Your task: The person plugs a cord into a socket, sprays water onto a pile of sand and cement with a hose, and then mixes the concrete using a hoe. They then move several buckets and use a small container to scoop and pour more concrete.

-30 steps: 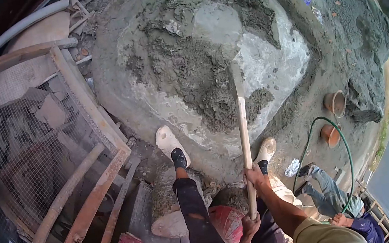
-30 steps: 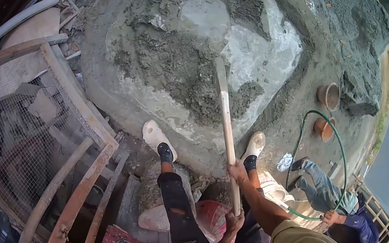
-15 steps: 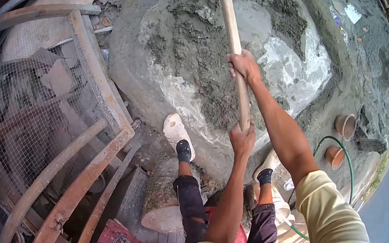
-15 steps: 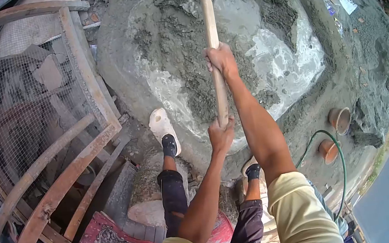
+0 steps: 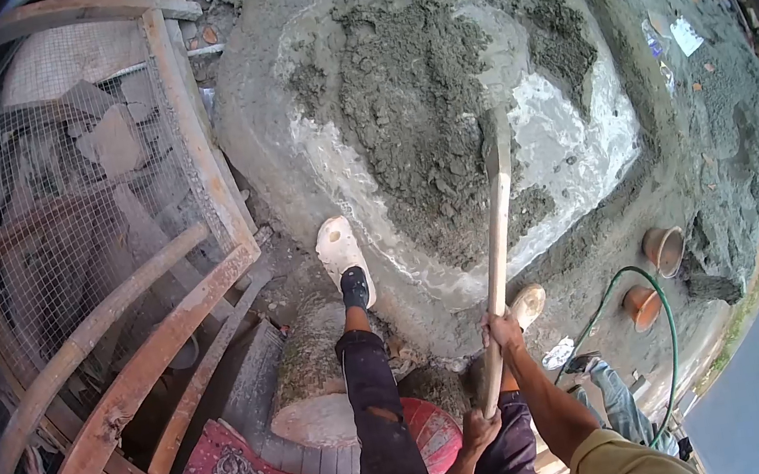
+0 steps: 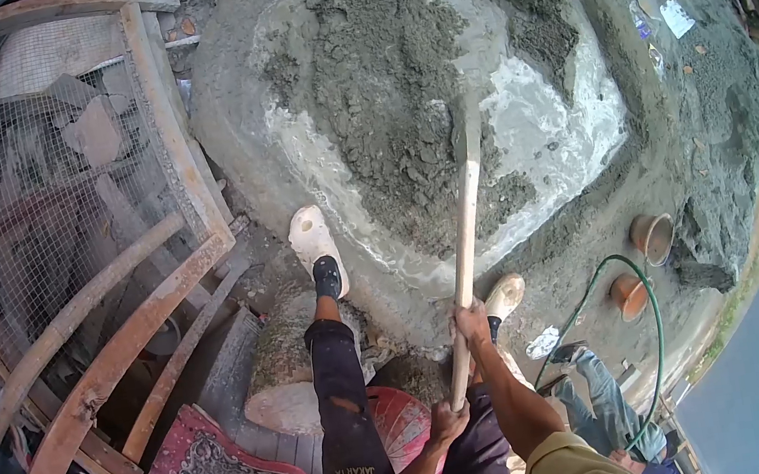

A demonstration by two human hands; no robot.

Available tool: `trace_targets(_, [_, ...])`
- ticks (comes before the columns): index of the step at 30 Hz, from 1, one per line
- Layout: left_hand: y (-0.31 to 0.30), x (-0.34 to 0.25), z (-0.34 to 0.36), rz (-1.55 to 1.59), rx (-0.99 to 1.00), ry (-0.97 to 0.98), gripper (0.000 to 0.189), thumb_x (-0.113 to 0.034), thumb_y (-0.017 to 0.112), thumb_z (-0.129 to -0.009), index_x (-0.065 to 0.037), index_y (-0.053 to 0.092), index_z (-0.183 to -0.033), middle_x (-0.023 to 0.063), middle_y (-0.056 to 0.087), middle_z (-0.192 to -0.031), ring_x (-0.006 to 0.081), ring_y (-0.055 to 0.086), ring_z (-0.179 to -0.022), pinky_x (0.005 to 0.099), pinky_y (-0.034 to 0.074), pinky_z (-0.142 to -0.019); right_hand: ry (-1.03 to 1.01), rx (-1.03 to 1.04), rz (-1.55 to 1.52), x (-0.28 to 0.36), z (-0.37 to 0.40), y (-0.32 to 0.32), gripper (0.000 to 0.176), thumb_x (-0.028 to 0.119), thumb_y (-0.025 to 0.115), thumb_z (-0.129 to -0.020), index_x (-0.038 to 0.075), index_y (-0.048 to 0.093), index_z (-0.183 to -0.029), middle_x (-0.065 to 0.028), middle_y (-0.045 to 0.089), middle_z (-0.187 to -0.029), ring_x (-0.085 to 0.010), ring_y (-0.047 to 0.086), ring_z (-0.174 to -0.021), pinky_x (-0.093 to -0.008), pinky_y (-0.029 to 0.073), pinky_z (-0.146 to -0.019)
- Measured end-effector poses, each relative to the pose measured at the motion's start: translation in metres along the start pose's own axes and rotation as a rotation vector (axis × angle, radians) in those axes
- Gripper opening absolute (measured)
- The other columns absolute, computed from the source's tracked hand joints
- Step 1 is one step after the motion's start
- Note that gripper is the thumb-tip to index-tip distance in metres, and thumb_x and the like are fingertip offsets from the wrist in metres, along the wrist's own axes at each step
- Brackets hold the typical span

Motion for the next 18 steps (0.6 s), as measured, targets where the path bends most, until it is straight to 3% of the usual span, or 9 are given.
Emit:
trace_targets(4, [-0.026,-0.03,-0.017,0.056,0.016,0.127,0.025,-0.023,0.067,-0.077,0.001,0.063,-0.076,0.0236,0.061,-0.067,0.041,0.063,-0.068,0.0454,0.051,-0.059,-0.037,0.006,-0.129,0.013,-0.005,-0.01,0.01,0.001,0.051,-0.079,0.001,0.049,-0.069,-0.0065,0.048,-0.052,-0.0166,0.047,-0.036,-0.0296,0.041,-0.033])
trace_targets(6, [-0.039,-0.078,-0.076,0.135,0.067,0.171,0.027,-0.025,0.067,-0.08,0.002,0.061,-0.08,0.0255,0.059,-0.067,0.0428,0.061,-0.068,0.0468,0.049,-0.057,-0.126,0.042,-0.097,0.083,-0.029,-0.009,0.002,0.0,0.05,-0.08,0.002,0.048,-0.08,-0.0056,0.049,-0.054,-0.016,0.047,-0.036,-0.0284,0.04,-0.033])
trace_targets(7, [-0.042,-0.105,-0.114,0.1,0.01,0.221,0.03,-0.028,0.066,-0.083,0.001,0.06,-0.088,0.0214,0.062,-0.068,0.0386,0.063,-0.065,0.0424,0.048,-0.056,-0.248,0.055,-0.143,0.123,-0.047,-0.004,0.003,0.001,0.051,-0.081,0.002,0.048,-0.081,-0.0055,0.05,-0.056,-0.0155,0.048,-0.038,-0.0275,0.041,-0.035])
trace_targets(10, [-0.072,-0.209,-0.229,0.136,-0.043,0.351,0.033,-0.031,0.065,-0.083,0.001,0.058,-0.088,0.0217,0.061,-0.071,0.0413,0.061,-0.071,0.0441,0.047,-0.062,-0.514,0.064,-0.138,0.243,-0.12,0.018,0.009,0.004,0.055,-0.081,0.001,0.048,-0.086,-0.0047,0.052,-0.06,-0.0145,0.051,-0.041,-0.0271,0.044,-0.038])
trace_targets(13, [-0.099,-0.306,-0.29,0.206,-0.035,0.311,0.031,-0.029,0.066,-0.082,0.001,0.059,-0.088,0.0135,0.059,-0.063,0.0264,0.056,-0.057,0.039,0.044,-0.057,-0.516,-0.063,0.119,0.329,-0.16,0.032,0.019,0.011,0.059,-0.077,-0.003,0.051,-0.087,-0.0104,0.058,-0.064,-0.0183,0.057,-0.046,-0.0312,0.048,-0.041])
trace_targets(14, [-0.098,-0.318,-0.3,0.175,-0.054,0.294,0.031,-0.028,0.066,-0.082,0.001,0.059,-0.087,0.0106,0.058,-0.061,0.0214,0.055,-0.055,0.0373,0.043,-0.056,-0.451,-0.109,0.254,0.347,-0.165,0.035,0.024,0.013,0.06,-0.075,-0.004,0.052,-0.089,-0.0131,0.061,-0.068,-0.0199,0.06,-0.048,-0.0329,0.05,-0.043])
trace_targets(15, [-0.089,-0.303,-0.302,0.164,-0.052,0.285,0.031,-0.028,0.066,-0.082,0.001,0.059,-0.087,0.0106,0.058,-0.061,0.0214,0.055,-0.055,0.0373,0.043,-0.056,-0.439,-0.106,0.246,0.34,-0.178,0.038,0.024,0.013,0.06,-0.075,-0.004,0.052,-0.089,-0.0131,0.061,-0.068,-0.0199,0.06,-0.048,-0.0329,0.05,-0.043])
trace_targets(17, [-0.073,-0.257,-0.295,0.275,-0.01,0.246,0.029,-0.026,0.068,-0.082,0.001,0.059,-0.086,0.0064,0.057,-0.061,0.0153,0.051,-0.055,0.0342,0.042,-0.054,-0.497,-0.295,0.603,0.308,-0.207,0.047,0.032,0.018,0.064,-0.072,-0.006,0.056,-0.092,-0.0159,0.063,-0.071,-0.0223,0.063,-0.052,-0.0359,0.052,-0.045])
trace_targets(18, [-0.075,-0.238,-0.278,0.304,-0.005,0.193,0.028,-0.024,0.067,-0.081,0.002,0.059,-0.088,0.0123,0.061,-0.068,0.022,0.057,-0.061,0.0366,0.045,-0.059,-0.49,-0.296,0.594,0.286,-0.22,0.054,0.032,0.018,0.064,-0.072,-0.006,0.056,-0.092,-0.0159,0.063,-0.071,-0.0223,0.063,-0.052,-0.0359,0.052,-0.045])
Point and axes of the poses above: each hand's wrist, its own z-axis away from the middle knuckle, its own y-axis out of the palm, x = y × z, the point moved 1 cm from there along -z, towards the middle knuckle
